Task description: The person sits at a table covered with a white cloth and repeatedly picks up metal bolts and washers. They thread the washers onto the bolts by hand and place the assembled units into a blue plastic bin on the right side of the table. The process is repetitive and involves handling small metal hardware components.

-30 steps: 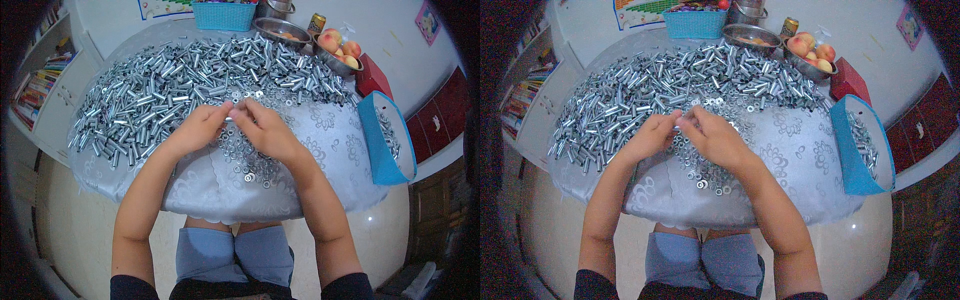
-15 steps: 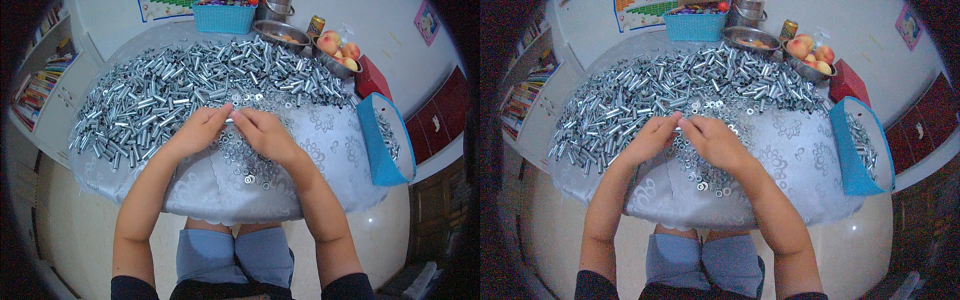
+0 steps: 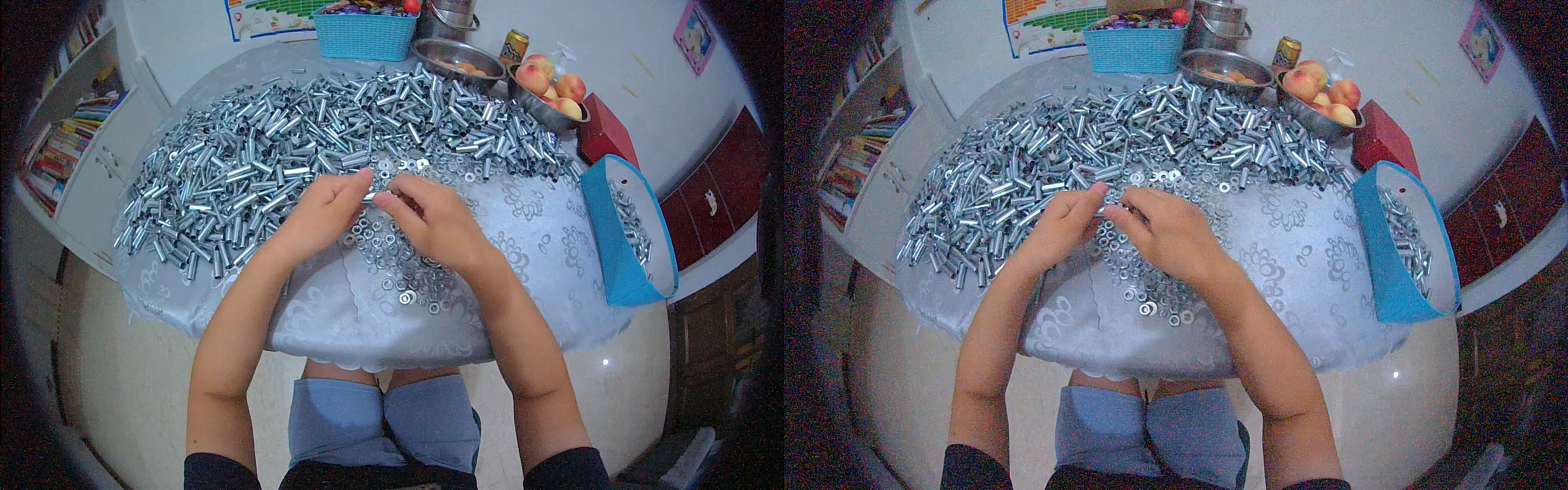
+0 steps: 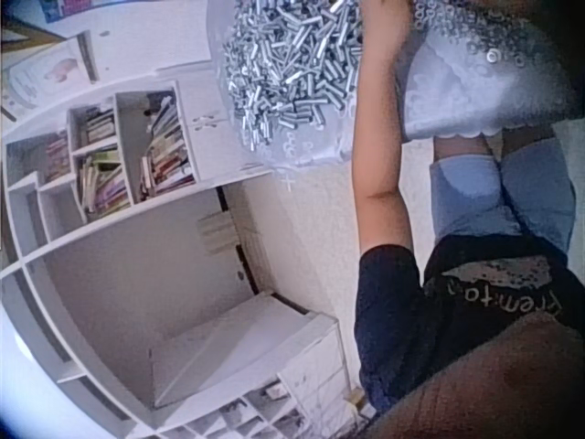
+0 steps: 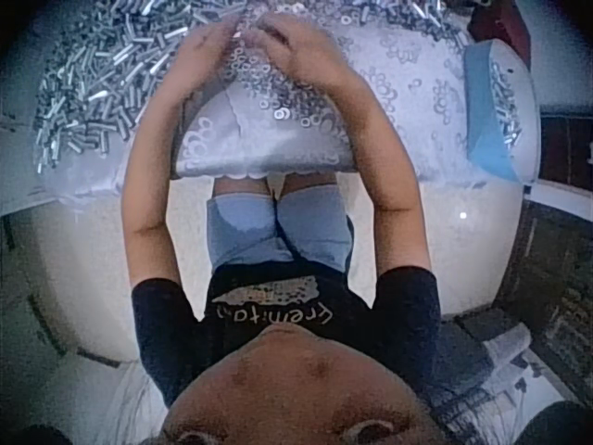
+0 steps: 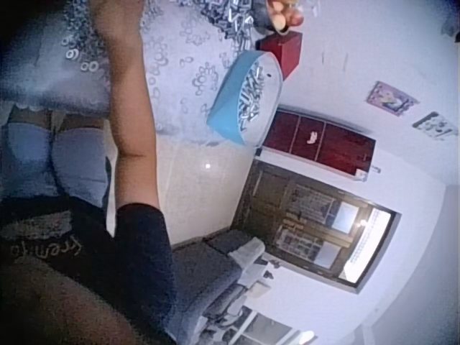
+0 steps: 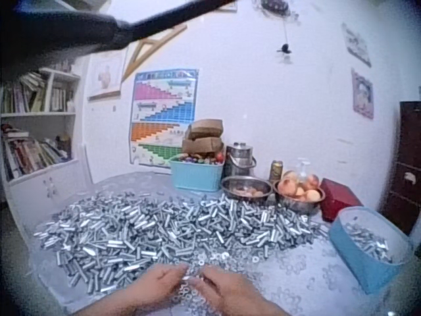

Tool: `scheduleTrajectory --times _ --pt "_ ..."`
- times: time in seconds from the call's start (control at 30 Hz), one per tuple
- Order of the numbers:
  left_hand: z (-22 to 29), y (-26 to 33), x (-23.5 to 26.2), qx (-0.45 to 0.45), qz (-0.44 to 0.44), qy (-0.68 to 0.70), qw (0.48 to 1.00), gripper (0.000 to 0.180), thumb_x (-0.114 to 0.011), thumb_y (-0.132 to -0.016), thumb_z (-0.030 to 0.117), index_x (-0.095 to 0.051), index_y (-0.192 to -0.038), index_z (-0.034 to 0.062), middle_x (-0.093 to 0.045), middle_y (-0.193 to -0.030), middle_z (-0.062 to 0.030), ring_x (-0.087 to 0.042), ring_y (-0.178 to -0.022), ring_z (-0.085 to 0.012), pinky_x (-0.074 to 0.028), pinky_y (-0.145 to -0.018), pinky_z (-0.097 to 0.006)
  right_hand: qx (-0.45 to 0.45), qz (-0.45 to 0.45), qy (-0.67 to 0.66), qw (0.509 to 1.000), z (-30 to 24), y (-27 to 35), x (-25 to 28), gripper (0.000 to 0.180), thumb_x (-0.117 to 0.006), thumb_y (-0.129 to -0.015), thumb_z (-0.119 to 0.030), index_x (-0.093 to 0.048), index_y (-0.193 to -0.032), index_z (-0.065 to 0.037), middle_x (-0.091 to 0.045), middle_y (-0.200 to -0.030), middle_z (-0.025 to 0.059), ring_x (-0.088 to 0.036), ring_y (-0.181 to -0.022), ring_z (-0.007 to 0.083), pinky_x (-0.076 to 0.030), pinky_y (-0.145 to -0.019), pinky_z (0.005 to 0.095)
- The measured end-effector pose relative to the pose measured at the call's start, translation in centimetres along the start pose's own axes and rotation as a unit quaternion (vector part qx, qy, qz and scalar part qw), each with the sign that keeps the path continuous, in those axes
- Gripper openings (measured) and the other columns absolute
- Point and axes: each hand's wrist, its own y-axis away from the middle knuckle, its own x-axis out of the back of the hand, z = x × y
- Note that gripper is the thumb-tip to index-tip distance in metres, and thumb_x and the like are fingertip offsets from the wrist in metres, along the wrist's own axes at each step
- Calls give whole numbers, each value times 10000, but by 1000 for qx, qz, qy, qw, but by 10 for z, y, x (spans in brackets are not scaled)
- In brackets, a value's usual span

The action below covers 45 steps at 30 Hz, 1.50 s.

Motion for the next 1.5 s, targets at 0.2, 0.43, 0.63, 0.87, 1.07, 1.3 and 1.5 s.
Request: scheduleTrajectory --times 0.2,0.43,0.63,0.87,1.07,1.3,1.5 --pt "-2 2 -7 -73 25 -48 996 465 -366 -927 324 -465 -598 12 -419 -529 18 -356 -499 -78 -317 -467 -263 -259 -130 -311 905 6 -4 7 306 -520 -870 -255 -519 -689 -8 -415 -542 8 -404 -514 104 -340 -482 252" --pt "-4 1 -2 -60 47 -44 996 451 -375 -925 309 -474 -621 -10 -427 -519 -12 -381 -501 -104 -337 -478 -292 38 7 -28 999 2 0 -3 304 -518 -870 -274 -504 -709 -17 -416 -573 -14 -387 -525 95 -323 -479 252" --pt "-5 2 -1 -222 90 -250 938 348 -433 -890 240 -521 -664 -9 -510 -538 -121 -473 -469 -252 -381 -477 -363 -204 -88 -311 924 0 -2 -5 354 -477 -885 -298 -421 -601 -94 -334 -512 -38 -312 -441 74 -265 -418 236" --pt "-8 -1 -1 -378 131 -394 828 250 -469 -853 172 -534 -669 16 -529 -557 -146 -525 -520 -314 -403 -473 -389 -285 -163 -417 848 7 -6 -5 388 -424 -894 -341 -381 -572 -127 -313 -465 -32 -296 -385 98 -235 -387 250" --pt "-9 1 -6 -142 69 -129 979 416 -420 -901 256 -505 -586 -2 -448 -484 -97 -432 -427 -179 -355 -446 -336 148 92 122 977 4 0 -9 158 -567 -792 -176 -513 -741 -36 -500 -609 133 -527 -558 311 -426 -511 384" --pt "-13 0 -6 -142 92 -120 978 421 -437 -890 269 -481 -554 19 -390 -448 -81 -389 -396 -146 -342 -429 -337 124 45 39 990 0 1 -4 207 -510 -842 -220 -517 -754 -33 -504 -620 140 -521 -582 311 -417 -523 363" --pt "-7 2 -2 -399 163 -465 773 224 -553 -767 140 -489 -567 61 -480 -479 -87 -470 -435 -286 -367 -426 -388 -344 -158 -433 818 -3 -4 0 404 -410 -909 -341 -387 -576 -114 -303 -509 -48 -294 -409 62 -234 -377 230"
